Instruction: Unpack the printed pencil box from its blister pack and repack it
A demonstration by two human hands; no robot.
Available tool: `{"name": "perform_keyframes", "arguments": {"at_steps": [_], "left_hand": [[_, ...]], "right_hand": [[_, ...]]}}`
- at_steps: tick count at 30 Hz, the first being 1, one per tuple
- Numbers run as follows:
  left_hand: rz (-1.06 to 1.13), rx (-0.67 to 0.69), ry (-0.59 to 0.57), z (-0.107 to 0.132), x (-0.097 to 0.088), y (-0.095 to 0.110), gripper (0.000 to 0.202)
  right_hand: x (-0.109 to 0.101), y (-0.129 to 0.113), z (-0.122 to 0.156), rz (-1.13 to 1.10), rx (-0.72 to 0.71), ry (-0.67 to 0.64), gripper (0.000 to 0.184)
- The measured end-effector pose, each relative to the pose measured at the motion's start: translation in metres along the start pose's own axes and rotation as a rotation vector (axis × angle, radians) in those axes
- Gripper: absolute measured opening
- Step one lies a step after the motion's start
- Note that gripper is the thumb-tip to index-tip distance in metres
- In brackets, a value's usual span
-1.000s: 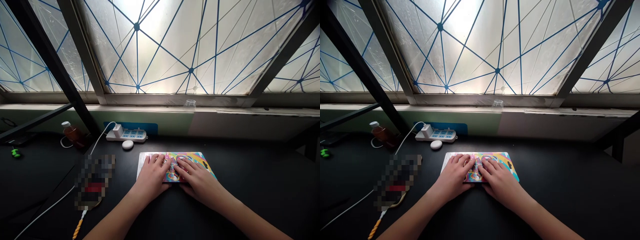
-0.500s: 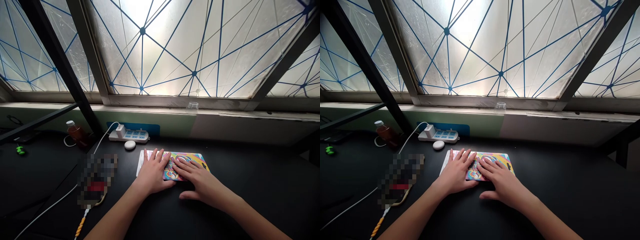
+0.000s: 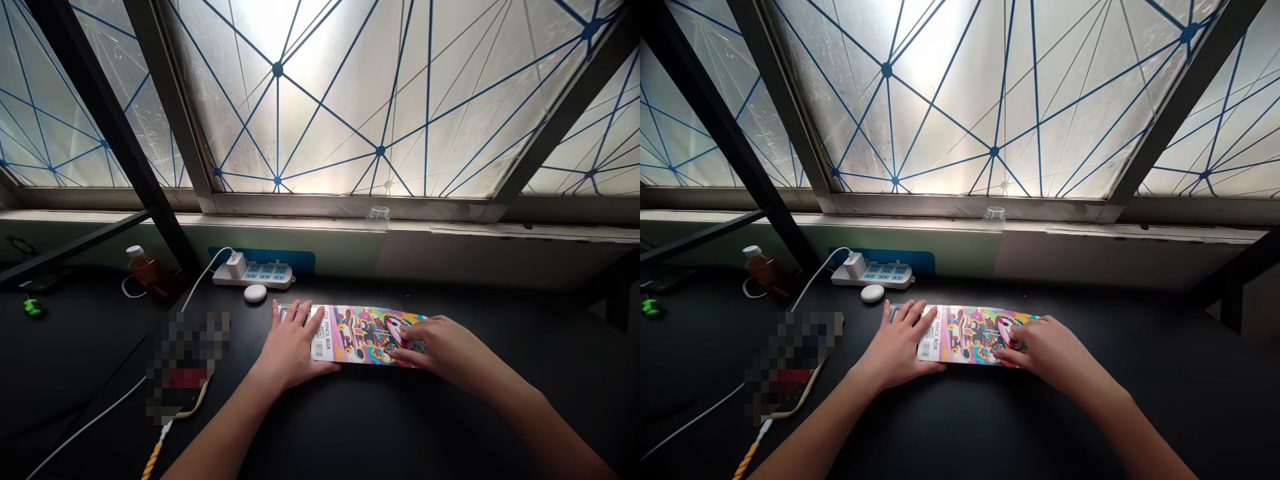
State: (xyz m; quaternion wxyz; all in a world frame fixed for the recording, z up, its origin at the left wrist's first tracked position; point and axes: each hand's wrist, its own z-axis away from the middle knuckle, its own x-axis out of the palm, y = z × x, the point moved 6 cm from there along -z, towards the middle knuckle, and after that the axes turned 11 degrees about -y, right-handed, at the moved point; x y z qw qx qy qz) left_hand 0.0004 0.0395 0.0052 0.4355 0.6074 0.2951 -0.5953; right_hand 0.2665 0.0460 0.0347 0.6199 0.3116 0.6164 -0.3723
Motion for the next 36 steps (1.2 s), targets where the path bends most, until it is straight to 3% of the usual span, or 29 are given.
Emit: {"name": "perform_keyframes", "arguments": {"at_steps": [2,5,9,11,16,23,26,30,33,36], "left_hand": [[-0.009,0.0,-0.018,0.0,0.001,0.001,0.104],[-0.023,0.018,-0.022,-0.001,0.001,0.007,0.103],[0.006,0.105,-0.06,-0.003,0.003,0.019,0.11],[0.024,0.111,-0.067,-0.005,0.004,0.02,0.111],[0.041,0.071,-0.066,-0.007,0.005,0.014,0.105],[0.03,0.058,-0.076,-0.008,0.003,0.011,0.1],[0.006,0.052,-0.08,-0.008,0.002,0.007,0.1],[0.001,0.046,-0.052,-0.008,0.0,0.001,0.1],[0.022,0.032,-0.048,-0.009,0.0,-0.003,0.09],[0.041,0.01,-0.049,-0.011,0.001,-0.007,0.07]], "right_hand": [[0.003,-0.004,-0.004,0.069,0.015,0.04,0.041],[0.016,-0.033,-0.014,0.085,-0.081,0.09,0.059],[0.043,-0.079,-0.025,0.042,-0.251,0.005,0.088],[0.046,-0.086,-0.026,0.017,-0.263,-0.008,0.09],[0.027,-0.067,-0.02,-0.042,-0.244,-0.051,0.063],[0.005,-0.031,-0.004,0.059,-0.076,-0.021,0.045],[0.013,-0.036,-0.005,0.1,-0.057,0.053,0.059],[0.04,-0.059,-0.018,0.089,-0.143,0.074,0.087],[0.049,-0.063,-0.026,0.076,-0.161,0.068,0.078],[0.044,-0.055,-0.029,0.054,-0.207,0.078,0.062]]}}
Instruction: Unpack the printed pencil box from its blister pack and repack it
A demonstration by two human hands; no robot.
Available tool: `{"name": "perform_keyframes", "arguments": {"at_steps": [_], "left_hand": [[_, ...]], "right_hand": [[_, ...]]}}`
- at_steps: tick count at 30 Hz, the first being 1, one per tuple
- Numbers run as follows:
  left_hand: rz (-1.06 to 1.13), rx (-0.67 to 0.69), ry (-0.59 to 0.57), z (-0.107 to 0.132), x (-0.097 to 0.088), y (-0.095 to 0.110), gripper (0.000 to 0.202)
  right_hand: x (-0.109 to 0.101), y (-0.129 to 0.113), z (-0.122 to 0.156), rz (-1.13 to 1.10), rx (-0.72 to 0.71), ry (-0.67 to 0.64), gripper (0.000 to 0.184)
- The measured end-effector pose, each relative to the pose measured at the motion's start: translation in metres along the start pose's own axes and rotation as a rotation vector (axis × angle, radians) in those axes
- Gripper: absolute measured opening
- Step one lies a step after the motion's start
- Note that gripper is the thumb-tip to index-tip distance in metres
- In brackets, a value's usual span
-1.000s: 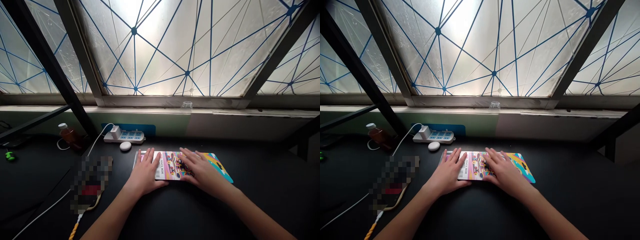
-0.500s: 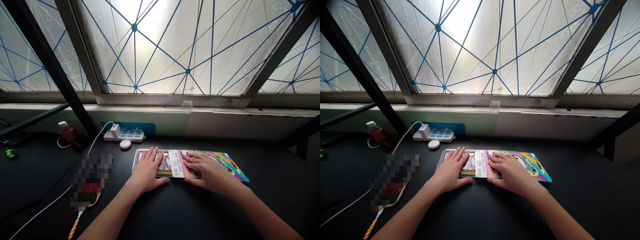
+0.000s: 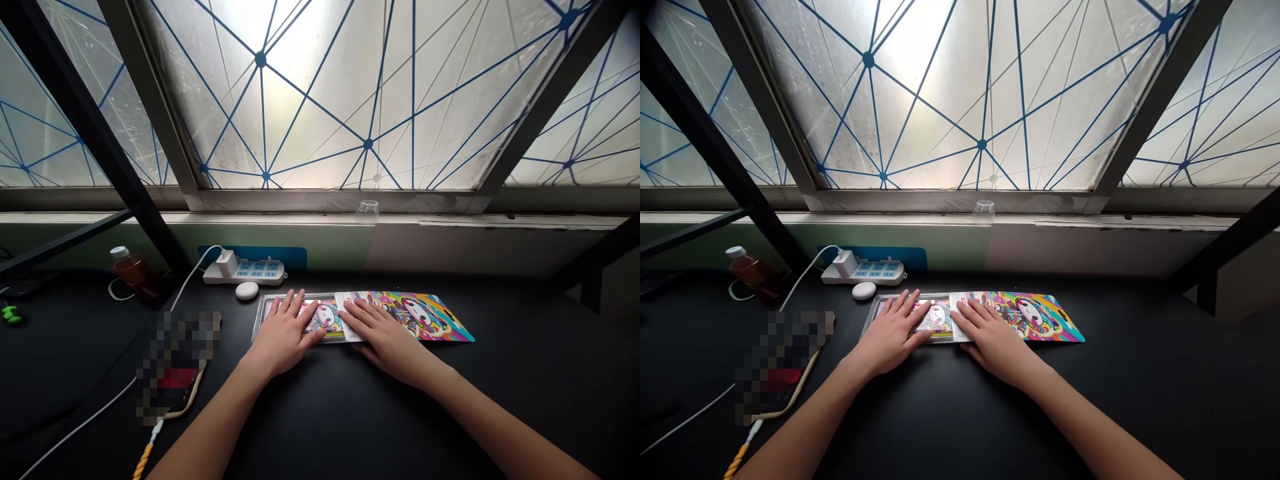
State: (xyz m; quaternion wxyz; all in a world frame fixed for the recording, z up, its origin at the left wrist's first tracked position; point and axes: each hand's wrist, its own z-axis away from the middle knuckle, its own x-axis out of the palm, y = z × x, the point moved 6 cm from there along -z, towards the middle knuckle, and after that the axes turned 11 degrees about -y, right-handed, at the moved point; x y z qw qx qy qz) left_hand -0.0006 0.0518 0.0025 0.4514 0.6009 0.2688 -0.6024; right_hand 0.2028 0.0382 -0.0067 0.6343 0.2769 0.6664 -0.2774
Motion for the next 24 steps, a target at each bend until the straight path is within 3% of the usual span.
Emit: {"name": "perform_keyframes", "arguments": {"at_steps": [7,11,15,18,21,24], "left_hand": [[0.045,0.034,-0.002,-0.003,0.0,-0.009,0.06],[0.081,0.057,0.015,-0.002,-0.001,-0.013,0.056],[0.091,0.059,0.045,-0.005,-0.001,-0.015,0.055],[0.144,0.064,0.118,-0.009,-0.001,-0.015,0.051],[0.213,0.06,0.219,-0.012,-0.005,-0.015,0.042],[0.268,0.061,0.321,-0.01,-0.015,-0.011,0.034]], "right_hand": [[-0.02,0.031,0.021,-0.049,0.027,-0.02,0.056],[-0.029,0.055,0.041,0.001,0.232,-0.054,0.061],[-0.048,0.067,0.051,0.057,0.424,0.005,0.063],[-0.063,0.034,0.049,0.121,0.356,0.103,0.061],[-0.06,-0.042,0.047,0.208,0.075,0.198,0.055],[-0.029,-0.122,0.045,0.239,-0.229,0.202,0.043]]}}
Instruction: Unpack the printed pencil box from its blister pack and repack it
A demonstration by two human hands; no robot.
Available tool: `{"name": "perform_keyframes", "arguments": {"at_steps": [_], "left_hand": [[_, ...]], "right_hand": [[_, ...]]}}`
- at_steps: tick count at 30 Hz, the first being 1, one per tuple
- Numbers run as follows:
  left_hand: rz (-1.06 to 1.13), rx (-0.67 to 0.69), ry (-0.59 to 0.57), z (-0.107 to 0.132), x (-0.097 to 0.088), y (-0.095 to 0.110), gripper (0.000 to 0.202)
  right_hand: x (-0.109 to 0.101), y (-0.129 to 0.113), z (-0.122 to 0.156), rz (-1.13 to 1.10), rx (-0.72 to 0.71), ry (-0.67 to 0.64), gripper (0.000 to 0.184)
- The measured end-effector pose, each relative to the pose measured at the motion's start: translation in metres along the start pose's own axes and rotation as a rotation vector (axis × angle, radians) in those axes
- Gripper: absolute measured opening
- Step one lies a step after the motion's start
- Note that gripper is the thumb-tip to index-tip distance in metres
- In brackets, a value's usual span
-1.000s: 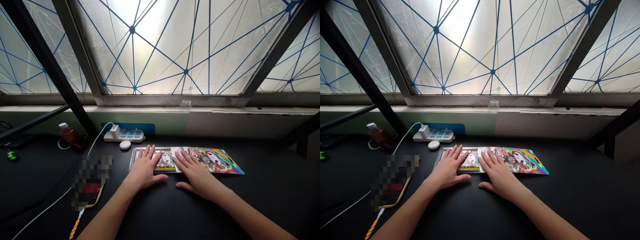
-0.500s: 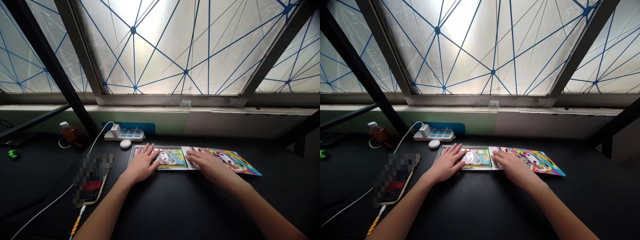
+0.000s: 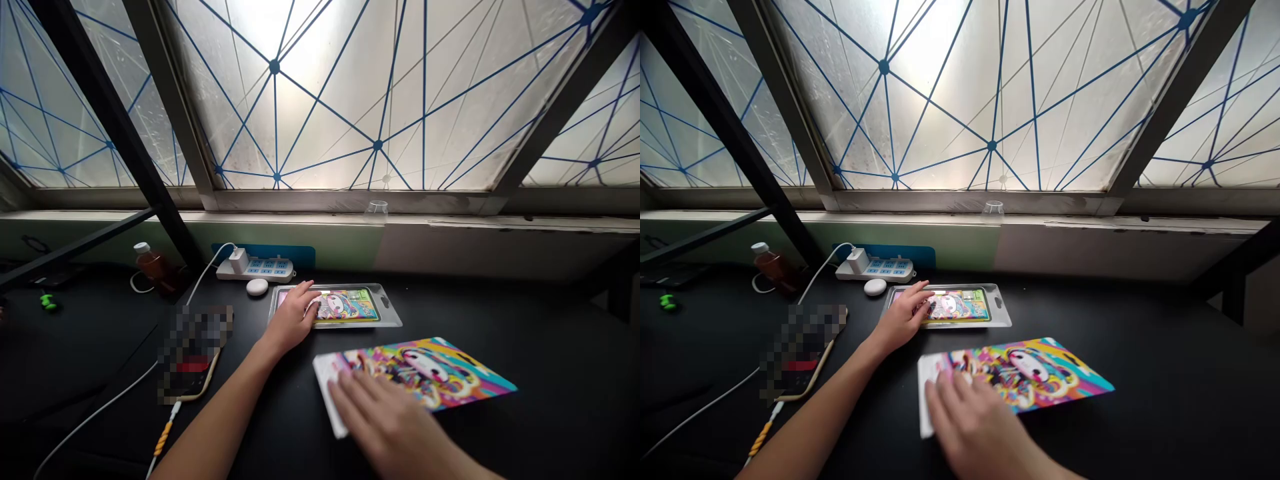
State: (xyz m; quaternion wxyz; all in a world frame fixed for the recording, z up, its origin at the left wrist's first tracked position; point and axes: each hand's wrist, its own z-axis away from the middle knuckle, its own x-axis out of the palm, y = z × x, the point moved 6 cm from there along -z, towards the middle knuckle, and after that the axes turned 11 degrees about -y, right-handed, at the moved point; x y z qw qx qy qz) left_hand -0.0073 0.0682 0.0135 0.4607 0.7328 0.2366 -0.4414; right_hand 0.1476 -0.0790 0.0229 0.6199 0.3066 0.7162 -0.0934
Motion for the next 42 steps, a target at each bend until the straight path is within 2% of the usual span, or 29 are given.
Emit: {"name": "perform_keyframes", "arguments": {"at_steps": [2,3,5,7,8,12,15,17,18,20,23,25,28,32,34,38,42], "left_hand": [[0.036,0.007,0.075,0.002,-0.009,0.006,0.033],[0.048,0.011,0.108,0.003,-0.014,0.008,0.034],[0.056,0.025,0.151,0.006,-0.02,0.012,0.032],[0.041,0.037,0.159,0.008,-0.023,0.013,0.029],[0.025,0.038,0.15,0.008,-0.022,0.013,0.027],[-0.069,0.032,0.06,0.008,-0.012,0.007,0.026],[-0.12,0.027,-0.012,0.008,-0.004,0.003,0.032],[-0.136,0.023,-0.046,0.008,-0.001,0.001,0.034],[-0.139,0.024,-0.061,0.008,-0.001,0.0,0.035],[-0.142,0.033,-0.088,0.008,-0.001,-0.001,0.034],[-0.141,0.057,-0.116,0.007,-0.003,-0.001,0.032],[-0.14,0.065,-0.123,0.007,-0.004,0.001,0.032],[-0.143,0.075,-0.123,0.009,-0.006,0.005,0.033],[-0.145,0.13,-0.128,0.013,-0.01,0.014,0.028],[-0.132,0.148,-0.14,0.014,-0.01,0.016,0.026],[-0.104,0.125,-0.124,0.015,-0.007,0.016,0.026],[-0.103,0.1,-0.104,0.015,-0.005,0.015,0.031]], "right_hand": [[0.013,-0.033,-0.01,-0.013,-0.072,0.072,0.036],[0.021,-0.04,-0.016,-0.042,-0.071,0.063,0.041],[0.038,-0.04,-0.031,-0.166,-0.053,-0.034,0.068],[0.049,-0.029,-0.045,-0.315,-0.024,-0.155,0.088],[0.052,-0.022,-0.05,-0.382,-0.01,-0.202,0.091],[0.051,-0.005,-0.059,-0.556,0.029,-0.284,0.085],[0.044,0.006,-0.056,-0.584,0.064,-0.198,0.061],[0.036,0.022,-0.052,-0.56,0.127,-0.073,0.035],[0.032,0.035,-0.05,-0.535,0.173,-0.007,0.029],[0.028,0.064,-0.047,-0.469,0.281,0.074,0.026],[0.034,0.106,-0.044,-0.393,0.419,0.031,0.022],[0.038,0.125,-0.041,-0.382,0.46,-0.001,0.022],[0.04,0.139,-0.036,-0.382,0.474,-0.046,0.027],[0.044,0.148,-0.03,-0.419,0.481,-0.191,0.054],[0.047,0.153,-0.029,-0.457,0.477,-0.253,0.062],[0.05,0.161,-0.034,-0.479,0.467,-0.309,0.065],[0.048,0.165,-0.043,-0.46,0.459,-0.303,0.065]]}}
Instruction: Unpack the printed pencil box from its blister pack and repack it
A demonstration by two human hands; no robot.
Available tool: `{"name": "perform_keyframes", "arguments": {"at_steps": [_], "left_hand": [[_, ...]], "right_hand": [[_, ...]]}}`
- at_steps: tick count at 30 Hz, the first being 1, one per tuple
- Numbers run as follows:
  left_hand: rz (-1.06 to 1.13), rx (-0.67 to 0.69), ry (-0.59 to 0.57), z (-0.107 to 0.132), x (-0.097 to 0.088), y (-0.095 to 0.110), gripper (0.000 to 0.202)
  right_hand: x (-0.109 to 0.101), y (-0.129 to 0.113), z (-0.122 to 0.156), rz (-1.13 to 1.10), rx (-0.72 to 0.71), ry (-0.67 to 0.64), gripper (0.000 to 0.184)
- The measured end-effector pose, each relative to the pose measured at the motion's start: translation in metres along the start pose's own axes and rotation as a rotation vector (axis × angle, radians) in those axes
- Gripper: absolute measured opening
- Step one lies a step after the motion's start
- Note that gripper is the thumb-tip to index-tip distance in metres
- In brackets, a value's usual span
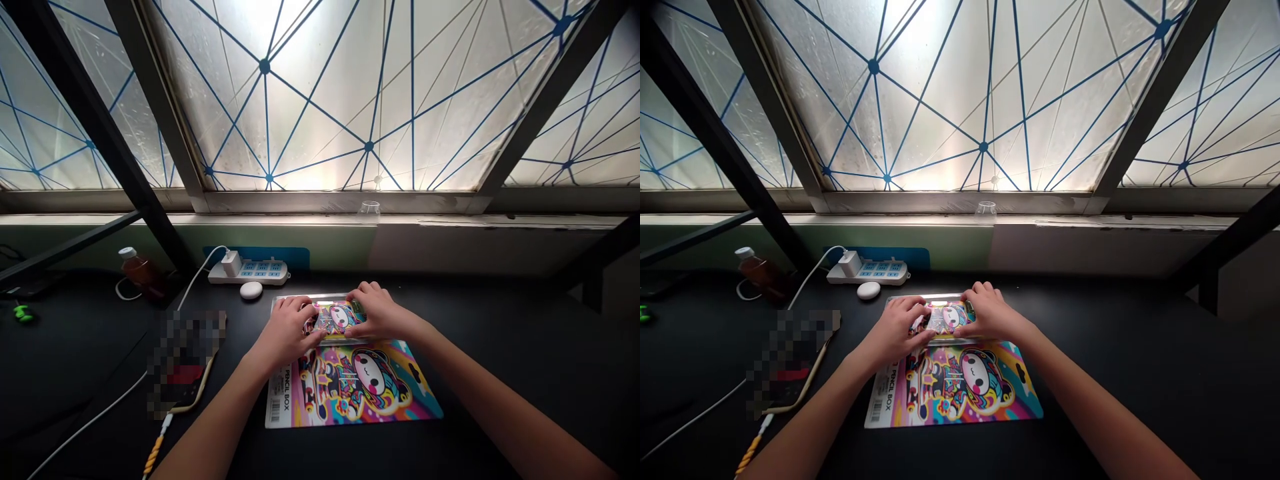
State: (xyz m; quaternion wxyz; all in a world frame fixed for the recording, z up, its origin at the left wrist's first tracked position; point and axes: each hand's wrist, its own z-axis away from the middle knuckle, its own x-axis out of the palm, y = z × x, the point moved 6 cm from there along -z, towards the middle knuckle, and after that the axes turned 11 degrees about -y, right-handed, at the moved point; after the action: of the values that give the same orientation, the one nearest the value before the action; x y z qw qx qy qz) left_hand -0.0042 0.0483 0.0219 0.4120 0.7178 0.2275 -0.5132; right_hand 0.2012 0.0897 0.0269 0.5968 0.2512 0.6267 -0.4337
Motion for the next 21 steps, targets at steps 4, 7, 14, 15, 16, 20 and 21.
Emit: {"name": "perform_keyframes", "arguments": {"at_steps": [4,7,14,15,16,20,21], "left_hand": [[-0.008,0.019,0.039,0.0,-0.004,-0.002,0.044],[-0.069,-0.037,0.13,0.002,-0.015,-0.01,0.063],[-0.143,0.003,0.264,0.024,-0.046,0.008,0.035],[-0.143,0.05,0.315,0.034,-0.05,0.016,0.035],[-0.122,0.09,0.353,0.046,-0.051,0.023,0.037],[-0.019,0.149,0.335,0.094,-0.029,0.031,0.036],[-0.015,0.139,0.319,0.104,-0.019,0.029,0.039]], "right_hand": [[-0.003,-0.008,0.003,0.021,-0.012,0.073,0.063],[-0.002,-0.014,0.01,0.042,0.007,0.172,0.057],[-0.016,-0.049,0.049,0.125,-0.121,0.419,0.029],[-0.019,-0.056,0.061,0.151,-0.178,0.473,0.028],[-0.021,-0.062,0.075,0.18,-0.241,0.526,0.028],[-0.006,-0.072,0.125,0.23,-0.388,0.582,0.027],[0.002,-0.072,0.134,0.229,-0.4,0.573,0.029]]}}
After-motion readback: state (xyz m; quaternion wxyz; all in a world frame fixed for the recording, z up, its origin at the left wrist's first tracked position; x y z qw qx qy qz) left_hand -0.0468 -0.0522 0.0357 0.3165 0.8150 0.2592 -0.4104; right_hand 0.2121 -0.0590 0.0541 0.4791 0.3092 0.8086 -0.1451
